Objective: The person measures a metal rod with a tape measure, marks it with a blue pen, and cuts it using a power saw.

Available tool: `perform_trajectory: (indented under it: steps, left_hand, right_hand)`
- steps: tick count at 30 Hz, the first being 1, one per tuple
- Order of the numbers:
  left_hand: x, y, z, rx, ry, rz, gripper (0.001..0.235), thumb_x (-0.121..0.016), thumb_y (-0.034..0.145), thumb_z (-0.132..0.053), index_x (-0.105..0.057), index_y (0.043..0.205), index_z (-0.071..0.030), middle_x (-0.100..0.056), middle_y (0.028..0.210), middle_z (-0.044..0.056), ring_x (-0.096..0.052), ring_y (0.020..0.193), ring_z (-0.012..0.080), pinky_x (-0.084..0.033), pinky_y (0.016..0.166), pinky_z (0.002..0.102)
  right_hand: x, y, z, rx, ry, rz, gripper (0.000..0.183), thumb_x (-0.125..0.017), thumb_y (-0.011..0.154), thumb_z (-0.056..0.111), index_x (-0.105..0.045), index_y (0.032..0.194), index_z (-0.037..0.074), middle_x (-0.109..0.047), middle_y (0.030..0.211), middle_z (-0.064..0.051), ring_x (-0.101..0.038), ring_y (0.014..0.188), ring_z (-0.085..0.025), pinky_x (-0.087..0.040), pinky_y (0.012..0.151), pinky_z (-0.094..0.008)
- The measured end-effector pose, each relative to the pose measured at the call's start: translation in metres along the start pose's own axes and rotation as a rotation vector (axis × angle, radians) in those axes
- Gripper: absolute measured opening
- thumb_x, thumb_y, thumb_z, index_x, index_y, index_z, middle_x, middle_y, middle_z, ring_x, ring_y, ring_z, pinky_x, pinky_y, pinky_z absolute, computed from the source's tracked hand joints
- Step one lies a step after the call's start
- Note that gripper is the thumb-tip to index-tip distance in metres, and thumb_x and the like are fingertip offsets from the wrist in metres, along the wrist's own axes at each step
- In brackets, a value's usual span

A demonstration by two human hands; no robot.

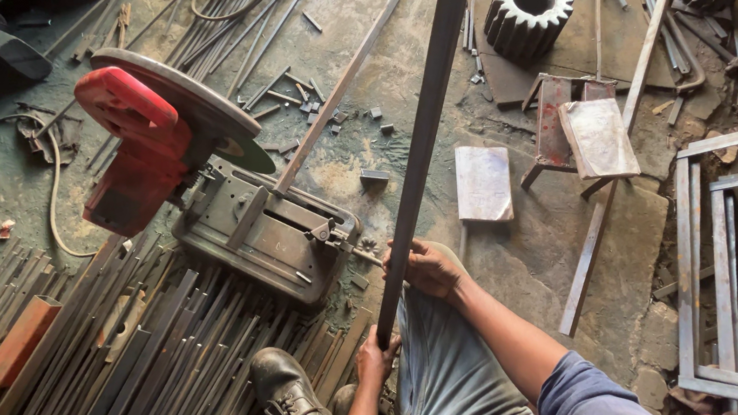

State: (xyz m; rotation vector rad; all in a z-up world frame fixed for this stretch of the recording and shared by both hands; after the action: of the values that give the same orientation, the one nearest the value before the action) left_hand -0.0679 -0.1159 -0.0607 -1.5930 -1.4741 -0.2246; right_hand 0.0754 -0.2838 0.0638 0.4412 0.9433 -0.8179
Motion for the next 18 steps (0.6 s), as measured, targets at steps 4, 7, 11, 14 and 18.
perform_trajectory:
  steps: [4,7,11,14,18]
  left_hand:
    - [-0.001,0.0,0.001,0.008,0.015,0.001,0.056,-0.07,0.087,-0.063,-0.055,0.122,-0.022,-0.074,0.108,0.014,-0.071,0.103,0.0379,-0.054,0.089,0.052]
    - [-0.004,0.004,0.002,0.097,0.03,0.065,0.057,-0.07,0.086,-0.063,-0.054,0.123,-0.023,-0.073,0.107,0.013,-0.072,0.104,0.0352,-0.055,0.09,0.05]
    - [-0.002,0.006,0.005,-0.097,-0.123,-0.09,0.055,-0.075,0.079,-0.058,-0.063,0.117,-0.019,-0.076,0.099,0.017,-0.072,0.095,0.0397,-0.055,0.079,0.051]
    - [-0.009,0.01,0.015,-0.111,-0.116,-0.14,0.061,-0.08,0.078,-0.059,-0.063,0.122,-0.02,-0.074,0.098,0.021,-0.07,0.091,0.044,-0.055,0.074,0.053]
    - [-0.016,0.01,0.024,-0.069,-0.117,-0.078,0.05,-0.075,0.081,-0.06,-0.065,0.113,-0.022,-0.076,0.098,0.016,-0.071,0.092,0.0421,-0.054,0.076,0.053]
  right_hand:
    - [-0.002,0.0,0.001,0.004,0.008,0.009,0.053,-0.079,0.093,0.022,-0.059,0.14,0.007,-0.069,0.118,-0.017,-0.067,0.113,-0.033,-0.052,0.102,-0.049]
    - [-0.004,0.001,0.002,-0.004,0.014,-0.001,0.055,-0.08,0.092,0.022,-0.057,0.14,0.007,-0.069,0.117,-0.017,-0.067,0.112,-0.033,-0.052,0.101,-0.048]
    - [-0.01,-0.001,0.006,0.026,-0.031,-0.043,0.061,-0.082,0.091,0.025,-0.053,0.14,0.003,-0.068,0.117,-0.017,-0.066,0.11,-0.032,-0.053,0.099,-0.047]
    - [-0.009,-0.001,0.008,0.026,-0.035,-0.053,0.066,-0.083,0.089,0.028,-0.051,0.14,0.001,-0.068,0.118,-0.016,-0.066,0.11,-0.033,-0.052,0.1,-0.046]
    - [-0.006,-0.001,0.005,0.019,0.003,-0.022,0.064,-0.083,0.091,0.026,-0.053,0.142,0.002,-0.068,0.119,-0.015,-0.066,0.112,-0.031,-0.052,0.102,-0.046]
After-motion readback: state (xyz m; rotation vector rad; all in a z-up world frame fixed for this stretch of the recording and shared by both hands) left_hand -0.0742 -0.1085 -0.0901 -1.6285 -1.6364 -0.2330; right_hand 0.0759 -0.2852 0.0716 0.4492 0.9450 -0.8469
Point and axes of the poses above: each hand's wrist, its own y-axis towards the middle knuckle, its own x-axis out of the back of the hand, z = x × y, the point moved 4 cm from there along y, towards the middle knuckle
